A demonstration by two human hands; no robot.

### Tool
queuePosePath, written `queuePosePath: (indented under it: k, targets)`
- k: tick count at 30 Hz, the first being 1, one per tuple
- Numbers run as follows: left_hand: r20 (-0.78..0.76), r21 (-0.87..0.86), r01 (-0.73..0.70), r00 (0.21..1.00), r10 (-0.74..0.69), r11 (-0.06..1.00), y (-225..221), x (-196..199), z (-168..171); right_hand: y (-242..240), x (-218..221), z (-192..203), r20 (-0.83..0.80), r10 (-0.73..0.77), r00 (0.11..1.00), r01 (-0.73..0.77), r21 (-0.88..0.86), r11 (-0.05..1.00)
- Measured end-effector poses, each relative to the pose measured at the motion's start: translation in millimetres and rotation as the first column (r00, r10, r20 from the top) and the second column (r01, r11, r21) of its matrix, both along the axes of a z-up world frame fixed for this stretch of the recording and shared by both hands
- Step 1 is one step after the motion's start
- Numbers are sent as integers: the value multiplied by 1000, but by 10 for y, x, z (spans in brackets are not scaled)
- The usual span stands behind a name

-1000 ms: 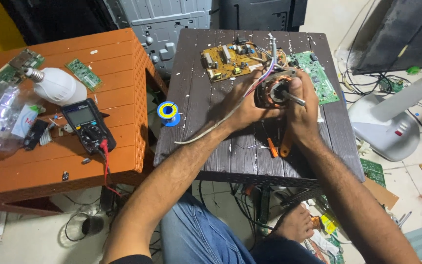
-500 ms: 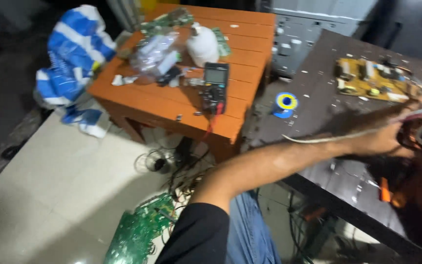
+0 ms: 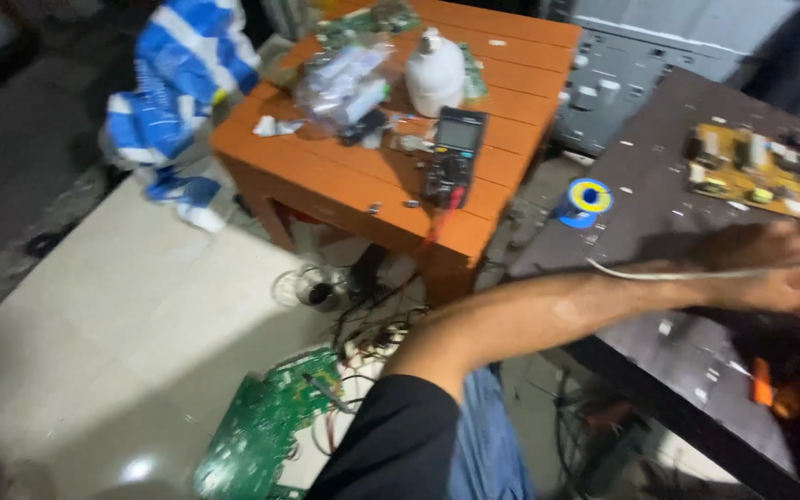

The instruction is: The person disassembles a small electric motor, separating the stator and rotor components. They then reassemble the motor by aligning the rotor with the stator and securing the housing, handling the wires and internal parts throughout the process.

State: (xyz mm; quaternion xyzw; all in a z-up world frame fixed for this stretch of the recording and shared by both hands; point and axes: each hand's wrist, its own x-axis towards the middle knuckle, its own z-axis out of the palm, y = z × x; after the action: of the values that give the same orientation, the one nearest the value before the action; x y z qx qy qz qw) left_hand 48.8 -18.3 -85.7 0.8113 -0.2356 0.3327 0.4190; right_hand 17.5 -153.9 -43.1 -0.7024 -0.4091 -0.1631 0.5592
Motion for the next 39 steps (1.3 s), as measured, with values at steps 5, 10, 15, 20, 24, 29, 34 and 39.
queuePosePath:
  k: [5,10,15,20,24,29,34,39]
  targets:
    - [-50,-117,211,975,-218,970,22,-162,271,-246,-443,390,-167,-172,971,177,15,984]
    - [-17,-31,229,973,-230,973,59,-293,368,-260,-376,470,-207,-268,941,290,81,954]
    - [-253,1,209,946,-202,978,68,-470,551,-178,-402,507,-465,-168,869,333,298,895]
    - [-120,16,314,943,-310,949,110,-417,545,-233,-465,533,-303,-427,852,440,-27,898]
    - [-110,49,303,949,-297,952,118,-542,677,-244,-541,579,-164,-509,845,501,-90,861]
    - [-155,95,271,954,-255,958,126,-529,647,-396,-303,255,2,-573,820,563,-188,805]
    - [-104,133,222,972,-209,966,112,-564,711,-431,-283,257,38,-578,815,577,-151,803]
    - [-88,140,193,979,-182,971,77,-567,729,-454,-205,158,59,-618,784,619,-164,768]
